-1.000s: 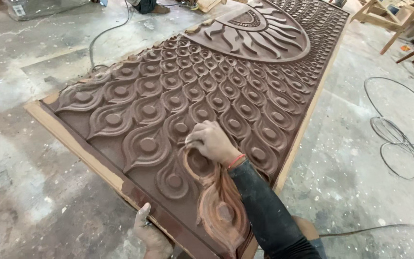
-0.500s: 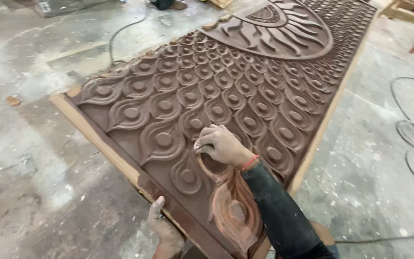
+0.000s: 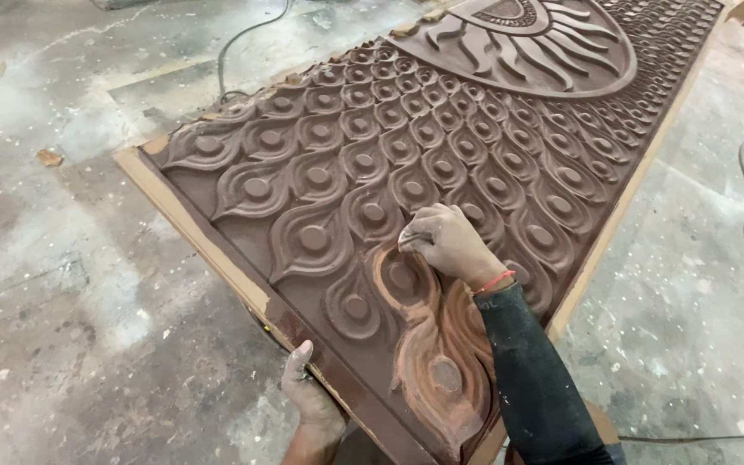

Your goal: The person sands the surface of a large carved wooden panel using a small sanding block. They move the block in circular motions over the raised patterns to smooth the wood.

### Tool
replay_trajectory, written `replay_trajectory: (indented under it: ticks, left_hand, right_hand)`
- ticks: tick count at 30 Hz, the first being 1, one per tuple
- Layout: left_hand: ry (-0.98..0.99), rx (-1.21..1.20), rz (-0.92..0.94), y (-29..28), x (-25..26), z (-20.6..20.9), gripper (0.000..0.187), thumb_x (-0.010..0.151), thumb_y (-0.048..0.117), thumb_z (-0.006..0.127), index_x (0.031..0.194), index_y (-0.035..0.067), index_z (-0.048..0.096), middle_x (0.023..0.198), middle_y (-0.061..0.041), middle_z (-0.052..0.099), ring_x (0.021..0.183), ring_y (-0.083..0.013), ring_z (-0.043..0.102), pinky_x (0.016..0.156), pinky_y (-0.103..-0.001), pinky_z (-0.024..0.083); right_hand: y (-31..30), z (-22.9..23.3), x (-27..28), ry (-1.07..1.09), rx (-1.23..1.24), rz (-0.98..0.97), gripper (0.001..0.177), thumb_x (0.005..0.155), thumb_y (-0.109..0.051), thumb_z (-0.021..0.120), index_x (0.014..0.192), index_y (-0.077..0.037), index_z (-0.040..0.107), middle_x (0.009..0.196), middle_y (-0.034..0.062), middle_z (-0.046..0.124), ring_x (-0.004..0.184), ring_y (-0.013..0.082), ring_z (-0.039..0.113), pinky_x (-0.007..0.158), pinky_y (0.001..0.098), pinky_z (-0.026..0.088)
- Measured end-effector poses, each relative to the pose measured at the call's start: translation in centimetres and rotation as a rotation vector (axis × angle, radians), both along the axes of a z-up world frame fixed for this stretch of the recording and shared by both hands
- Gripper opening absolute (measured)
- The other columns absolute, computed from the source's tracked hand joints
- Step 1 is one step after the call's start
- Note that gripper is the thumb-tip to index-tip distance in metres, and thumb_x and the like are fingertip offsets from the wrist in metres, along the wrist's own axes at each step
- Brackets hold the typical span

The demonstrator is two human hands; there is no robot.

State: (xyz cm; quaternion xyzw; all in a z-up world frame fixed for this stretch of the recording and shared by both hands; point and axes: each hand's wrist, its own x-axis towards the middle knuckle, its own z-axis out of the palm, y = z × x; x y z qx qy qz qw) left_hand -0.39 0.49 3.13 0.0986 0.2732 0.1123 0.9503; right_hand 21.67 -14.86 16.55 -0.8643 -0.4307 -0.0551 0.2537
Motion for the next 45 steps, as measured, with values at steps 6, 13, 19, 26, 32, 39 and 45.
replay_trajectory:
  ticks: [6, 13, 19, 26, 32, 39, 45]
  left_hand:
    - [-0.035, -0.037, -0.003, 0.1, 0.0, -0.1, 0.061, 0.08, 0.037, 0.063, 0.129, 0.001, 0.06, 0.121, -0.016, 0.068, 0.108, -0.0358, 0.064, 0.097, -0.05, 0.05]
    - [0.008, 0.043, 0.011, 0.2, -0.5, 0.1, 0.064, 0.078, 0.036, 0.062, 0.131, 0.001, 0.06, 0.122, -0.018, 0.068, 0.11, -0.0362, 0.064, 0.097, -0.052, 0.051]
    - [-0.064, -0.009, -0.022, 0.0, 0.4, 1.0, 0.066, 0.078, 0.038, 0.061, 0.132, 0.002, 0.059, 0.126, -0.016, 0.067, 0.113, -0.0351, 0.063, 0.1, -0.05, 0.049]
    - [0.008, -0.015, -0.035, 0.0, 0.0, 0.6, 0.066, 0.077, 0.038, 0.061, 0.132, 0.002, 0.061, 0.124, -0.017, 0.069, 0.111, -0.0358, 0.064, 0.099, -0.051, 0.049]
    - [-0.014, -0.006, -0.005, 0.0, -0.3, -0.1, 0.064, 0.078, 0.037, 0.062, 0.131, 0.002, 0.06, 0.123, -0.016, 0.068, 0.111, -0.0354, 0.063, 0.099, -0.05, 0.049]
    - [0.106, 0.057, -0.025, 0.4, -0.3, -0.3, 0.064, 0.077, 0.038, 0.06, 0.128, -0.001, 0.061, 0.117, -0.021, 0.07, 0.107, -0.0382, 0.065, 0.095, -0.054, 0.051]
    - [0.011, 0.025, 0.015, 0.2, 0.0, -0.2, 0.061, 0.079, 0.035, 0.061, 0.13, 0.001, 0.06, 0.121, -0.015, 0.069, 0.11, -0.0351, 0.064, 0.098, -0.05, 0.049]
  right_hand:
    - [1.1, -1.1, 0.4, 0.011, 0.008, 0.247, 0.014, 0.078, -0.015, 0.078, 0.091, -0.014, 0.081, 0.095, -0.0042, 0.074, 0.095, 0.0179, 0.063, 0.096, 0.0354, 0.045]
    - [1.5, -0.9, -0.7, -0.033, -0.018, 0.099, 0.007, 0.079, -0.015, 0.08, 0.085, -0.017, 0.083, 0.09, -0.0081, 0.074, 0.093, 0.017, 0.059, 0.097, 0.035, 0.042]
    - [1.4, 0.7, -0.2, -0.028, 0.002, 0.117, 0.008, 0.078, -0.015, 0.081, 0.086, -0.016, 0.083, 0.089, -0.0048, 0.072, 0.094, 0.0197, 0.059, 0.095, 0.0366, 0.043]
    - [1.2, -0.5, 0.2, -0.03, 0.007, 0.187, 0.014, 0.077, -0.009, 0.078, 0.09, -0.012, 0.081, 0.094, -0.0043, 0.073, 0.095, 0.019, 0.062, 0.098, 0.0373, 0.045]
    - [1.2, -0.7, -1.1, -0.102, -0.018, 0.121, 0.012, 0.079, -0.013, 0.078, 0.09, -0.014, 0.082, 0.094, -0.0029, 0.073, 0.096, 0.0211, 0.06, 0.092, 0.0396, 0.04]
    - [1.2, -0.1, -1.2, 0.005, -0.056, -0.016, 0.011, 0.08, -0.011, 0.076, 0.091, -0.014, 0.077, 0.093, -0.0021, 0.072, 0.095, 0.0217, 0.061, 0.089, 0.0379, 0.04]
    - [0.9, -0.1, -0.6, 0.052, 0.045, 0.153, 0.014, 0.079, -0.012, 0.078, 0.092, -0.011, 0.075, 0.093, -0.0007, 0.071, 0.096, 0.0214, 0.063, 0.092, 0.0363, 0.045]
